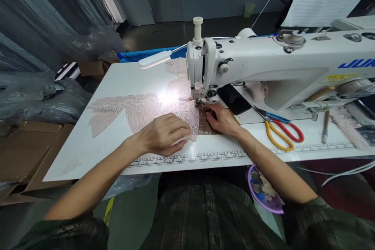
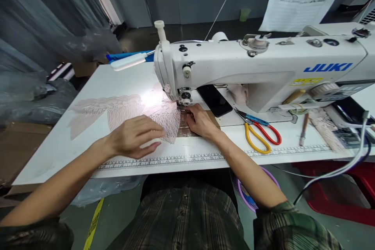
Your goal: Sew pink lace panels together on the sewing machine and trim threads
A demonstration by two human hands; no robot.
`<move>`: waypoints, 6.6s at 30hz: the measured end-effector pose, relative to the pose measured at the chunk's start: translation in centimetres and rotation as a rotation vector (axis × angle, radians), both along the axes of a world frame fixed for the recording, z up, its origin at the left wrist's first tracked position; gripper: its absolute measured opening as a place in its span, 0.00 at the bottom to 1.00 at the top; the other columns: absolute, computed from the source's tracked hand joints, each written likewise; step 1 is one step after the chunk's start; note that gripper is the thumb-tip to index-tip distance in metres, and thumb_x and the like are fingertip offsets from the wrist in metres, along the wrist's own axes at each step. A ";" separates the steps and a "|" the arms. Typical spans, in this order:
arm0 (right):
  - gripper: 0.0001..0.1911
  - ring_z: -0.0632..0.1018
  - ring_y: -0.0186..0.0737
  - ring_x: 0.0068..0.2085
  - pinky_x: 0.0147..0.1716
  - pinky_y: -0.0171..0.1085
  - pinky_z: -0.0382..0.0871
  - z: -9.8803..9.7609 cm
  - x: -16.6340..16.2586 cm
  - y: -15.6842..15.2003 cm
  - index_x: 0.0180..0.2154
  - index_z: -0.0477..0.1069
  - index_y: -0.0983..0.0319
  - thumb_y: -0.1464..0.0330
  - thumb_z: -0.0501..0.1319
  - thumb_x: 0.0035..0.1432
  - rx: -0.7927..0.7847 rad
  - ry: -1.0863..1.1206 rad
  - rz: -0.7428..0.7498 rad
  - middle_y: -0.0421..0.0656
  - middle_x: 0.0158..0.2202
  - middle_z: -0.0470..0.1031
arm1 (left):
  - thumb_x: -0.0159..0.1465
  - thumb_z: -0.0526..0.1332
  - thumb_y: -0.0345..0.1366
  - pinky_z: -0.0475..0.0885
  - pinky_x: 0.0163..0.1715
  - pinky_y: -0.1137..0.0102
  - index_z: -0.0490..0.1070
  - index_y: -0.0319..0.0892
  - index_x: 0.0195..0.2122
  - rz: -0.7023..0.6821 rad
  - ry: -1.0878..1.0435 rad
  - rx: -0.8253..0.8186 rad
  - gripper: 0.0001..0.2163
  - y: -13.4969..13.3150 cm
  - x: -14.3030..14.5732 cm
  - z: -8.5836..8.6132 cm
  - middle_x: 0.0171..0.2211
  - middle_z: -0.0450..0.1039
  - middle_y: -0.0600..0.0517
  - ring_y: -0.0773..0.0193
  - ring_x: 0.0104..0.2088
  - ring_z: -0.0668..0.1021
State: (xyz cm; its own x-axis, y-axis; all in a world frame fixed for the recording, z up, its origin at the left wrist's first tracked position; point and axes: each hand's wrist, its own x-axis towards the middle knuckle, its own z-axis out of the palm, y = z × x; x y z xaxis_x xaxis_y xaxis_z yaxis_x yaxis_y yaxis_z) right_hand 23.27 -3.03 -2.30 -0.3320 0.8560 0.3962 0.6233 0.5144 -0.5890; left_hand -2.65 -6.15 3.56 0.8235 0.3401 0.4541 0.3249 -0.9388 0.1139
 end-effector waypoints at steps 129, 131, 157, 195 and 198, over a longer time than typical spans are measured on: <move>0.22 0.72 0.40 0.36 0.38 0.40 0.70 0.0 0.7 1.0 0.57 0.72 0.59 0.71 0.52 0.65 0.038 -0.305 0.139 0.51 0.46 0.71 | 0.66 0.61 0.30 0.72 0.52 0.60 0.72 0.42 0.34 0.071 -0.041 0.143 0.03 5.5 2.5 -4.6 0.38 0.80 0.54 0.67 0.34 0.77; 0.21 0.73 0.38 0.33 0.36 0.38 0.71 0.2 0.7 0.9 0.58 0.71 0.62 0.70 0.50 0.67 -0.003 -0.256 0.120 0.51 0.44 0.72 | 0.65 0.61 0.29 0.74 0.50 0.61 0.72 0.42 0.34 0.083 -0.056 0.146 0.03 5.3 2.5 -4.6 0.38 0.80 0.53 0.67 0.34 0.77; 0.19 0.72 0.42 0.38 0.38 0.42 0.69 0.4 0.6 0.9 0.55 0.74 0.56 0.68 0.57 0.64 0.061 -0.422 0.233 0.51 0.45 0.71 | 0.65 0.60 0.34 0.71 0.36 0.64 0.76 0.40 0.35 0.051 0.022 0.162 0.07 5.0 3.3 -4.2 0.32 0.78 0.49 0.63 0.31 0.76; 0.20 0.76 0.49 0.42 0.39 0.44 0.72 1.7 -1.3 0.5 0.57 0.71 0.62 0.70 0.52 0.66 -0.012 -0.538 0.085 0.56 0.49 0.73 | 0.68 0.53 0.46 0.68 0.41 0.59 0.74 0.35 0.47 0.210 0.251 0.052 0.20 7.1 2.7 -3.9 0.49 0.74 0.41 0.54 0.41 0.75; 0.19 0.76 0.45 0.38 0.38 0.43 0.72 1.7 -0.6 0.4 0.54 0.73 0.61 0.68 0.52 0.66 -0.037 -0.396 0.062 0.54 0.48 0.73 | 0.67 0.54 0.48 0.67 0.41 0.59 0.74 0.34 0.48 0.214 0.237 0.056 0.21 7.3 2.7 -4.1 0.50 0.73 0.40 0.54 0.41 0.75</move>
